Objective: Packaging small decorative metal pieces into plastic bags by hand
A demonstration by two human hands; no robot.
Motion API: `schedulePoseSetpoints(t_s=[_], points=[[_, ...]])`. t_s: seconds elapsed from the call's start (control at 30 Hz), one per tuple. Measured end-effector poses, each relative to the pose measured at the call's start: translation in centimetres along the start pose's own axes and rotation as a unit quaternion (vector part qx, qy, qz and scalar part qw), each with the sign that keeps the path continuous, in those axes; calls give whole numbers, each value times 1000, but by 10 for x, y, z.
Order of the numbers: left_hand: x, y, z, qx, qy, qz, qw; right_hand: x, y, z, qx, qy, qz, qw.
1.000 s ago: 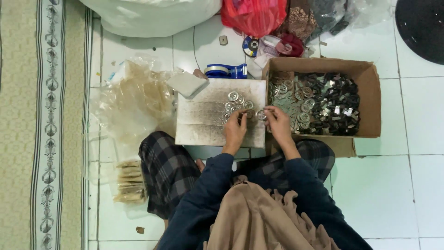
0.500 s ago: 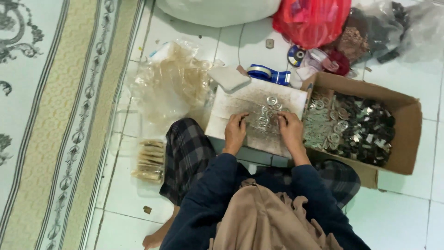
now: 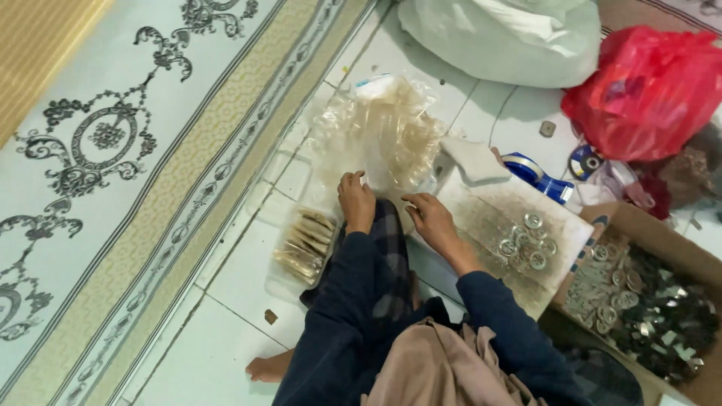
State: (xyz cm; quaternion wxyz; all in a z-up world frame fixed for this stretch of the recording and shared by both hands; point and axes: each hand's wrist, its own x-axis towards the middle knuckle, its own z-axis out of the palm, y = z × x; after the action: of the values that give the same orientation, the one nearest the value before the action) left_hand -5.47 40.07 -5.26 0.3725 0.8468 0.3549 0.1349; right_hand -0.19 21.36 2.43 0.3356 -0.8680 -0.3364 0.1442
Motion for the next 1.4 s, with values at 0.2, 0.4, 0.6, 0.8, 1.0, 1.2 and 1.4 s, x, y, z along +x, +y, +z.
schedulePoseSetpoints(t_s=[0.2, 0.4, 0.6, 0.8, 1.0, 1.2, 1.4], points=[[36, -50, 23, 82, -8, -48, 995, 24, -24, 31, -72, -15, -71, 995], [48, -81, 49, 93, -51, -38, 994, 19, -5, 44, -65, -58, -41, 995], [32, -58, 26, 112, -4, 40, 993, 12, -6, 39, -50, -84, 7, 995], [11, -36, 10, 114, 21, 125, 985, 1, -4, 32, 14, -76, 20, 997], [-14, -9, -5, -13, -83, 194, 977, -13, 2, 13, 42, -56, 34, 997], [-67, 49, -19, -175, -146, 211, 951, -38, -1, -14, 189, 41, 144, 971], [-107, 73, -7, -116, -152, 222, 956, -42, 57, -1, 298, 107, 228, 921]])
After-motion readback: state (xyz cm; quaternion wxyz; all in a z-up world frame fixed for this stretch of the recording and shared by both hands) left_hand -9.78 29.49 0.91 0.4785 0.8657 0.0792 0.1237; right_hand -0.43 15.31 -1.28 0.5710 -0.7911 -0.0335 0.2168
